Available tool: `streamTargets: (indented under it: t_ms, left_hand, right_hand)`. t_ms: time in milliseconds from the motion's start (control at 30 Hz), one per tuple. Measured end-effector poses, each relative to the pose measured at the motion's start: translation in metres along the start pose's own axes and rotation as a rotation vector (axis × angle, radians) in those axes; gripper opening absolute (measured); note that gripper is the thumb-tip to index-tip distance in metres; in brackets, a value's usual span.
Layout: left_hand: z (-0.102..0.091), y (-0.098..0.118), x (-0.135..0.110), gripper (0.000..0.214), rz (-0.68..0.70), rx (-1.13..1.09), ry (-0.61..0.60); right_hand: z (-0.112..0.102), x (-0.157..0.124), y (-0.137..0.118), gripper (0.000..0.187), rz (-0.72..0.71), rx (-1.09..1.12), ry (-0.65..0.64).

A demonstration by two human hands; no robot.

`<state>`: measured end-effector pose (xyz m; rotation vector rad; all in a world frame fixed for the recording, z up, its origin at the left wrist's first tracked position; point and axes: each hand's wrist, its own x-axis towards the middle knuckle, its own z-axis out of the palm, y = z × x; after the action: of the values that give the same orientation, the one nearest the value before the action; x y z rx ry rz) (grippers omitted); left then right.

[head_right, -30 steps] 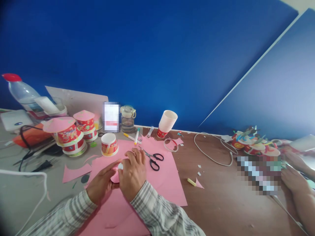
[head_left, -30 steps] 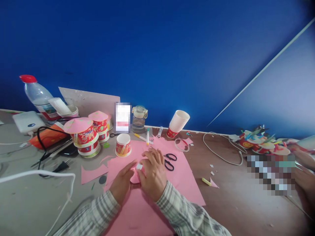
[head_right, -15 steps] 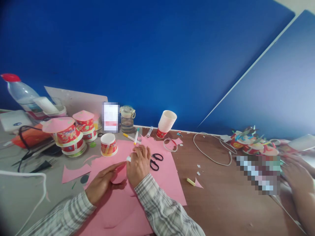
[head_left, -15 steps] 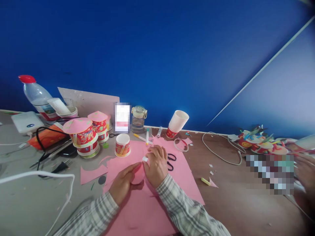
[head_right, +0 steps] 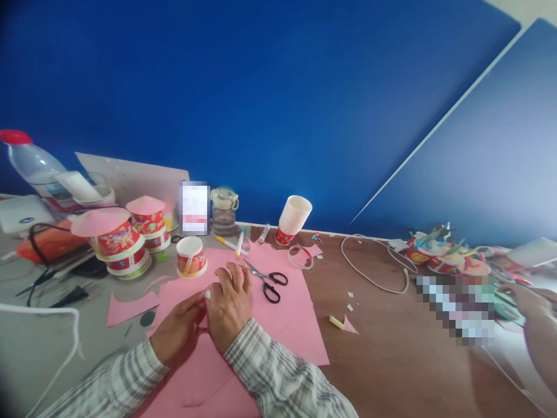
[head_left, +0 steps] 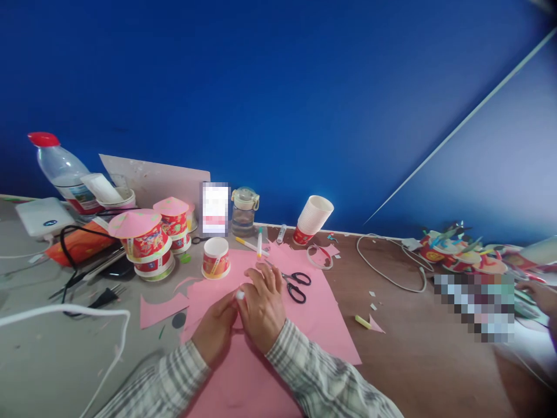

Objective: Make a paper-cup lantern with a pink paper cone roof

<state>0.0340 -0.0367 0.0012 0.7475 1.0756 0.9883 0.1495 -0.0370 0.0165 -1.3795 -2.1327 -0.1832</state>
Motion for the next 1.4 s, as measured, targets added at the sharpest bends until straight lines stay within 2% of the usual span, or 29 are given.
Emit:
streamTargets:
  t_ms: [67,200,267,333,400,433,467,533,633,767,867,1033,1400]
  left_hand:
    - [-0.001,-0.001,0.000,0.047,0.038,0.053,-0.024]
    - [-0.001,-0.003,0.001,0.049,0.019,0.041,0.039]
    - [0.000,-0.002,0.002,0.048,0.003,0.002,0.063]
    - [0.001,0.001,0.002,0.042,0.020,-0.017,0.079]
    - [0.002,0.006,0.002,0.037,0.017,-0.052,0.105]
    - [0.003,0.008,0.001,0.039,-0.023,-0.101,0.110]
    - [0.004,0.010,0.000,0.041,-0.059,-0.151,0.124]
    - [0.006,0.012,-0.002,0.046,-0.128,-0.232,0.123]
    - [0.007,0.014,-0.003,0.046,-0.130,-0.284,0.083]
    - [0.004,0.015,-0.003,0.044,-0.102,-0.326,0.078]
    - [0.001,0.013,0.000,0.045,-0.109,-0.325,0.102]
    - [-0.003,0.010,0.002,0.044,-0.095,-0.316,0.122]
    - [-0.003,0.008,0.003,0.040,-0.073,-0.301,0.104]
  right_hand:
    - [0.002,0.001,0.002,0.008,0.013,-0.013,0.003]
    - [0.001,0.002,0.007,0.010,0.062,-0.008,0.016]
    - [0.000,0.003,0.012,0.011,0.133,0.068,0.031]
    - [-0.003,0.007,0.020,0.014,0.282,0.301,0.063]
    - [-0.007,0.011,0.030,0.014,0.489,0.712,0.089]
    - [-0.009,0.013,0.035,0.015,0.583,0.942,0.063]
    - [-0.011,0.016,0.039,0.015,0.622,1.077,0.017]
    - [-0.013,0.019,0.044,0.019,0.641,1.280,-0.107]
    - [-0.013,0.021,0.045,0.029,0.615,1.498,-0.247]
    - [-0.011,0.020,0.044,0.035,0.613,1.722,-0.286]
    - [-0.010,0.019,0.045,0.038,0.636,1.820,-0.283]
    - [-0.007,0.018,0.047,0.032,0.658,1.903,-0.278]
    - [-0.006,0.016,0.037,0.033,0.629,1.869,-0.174]
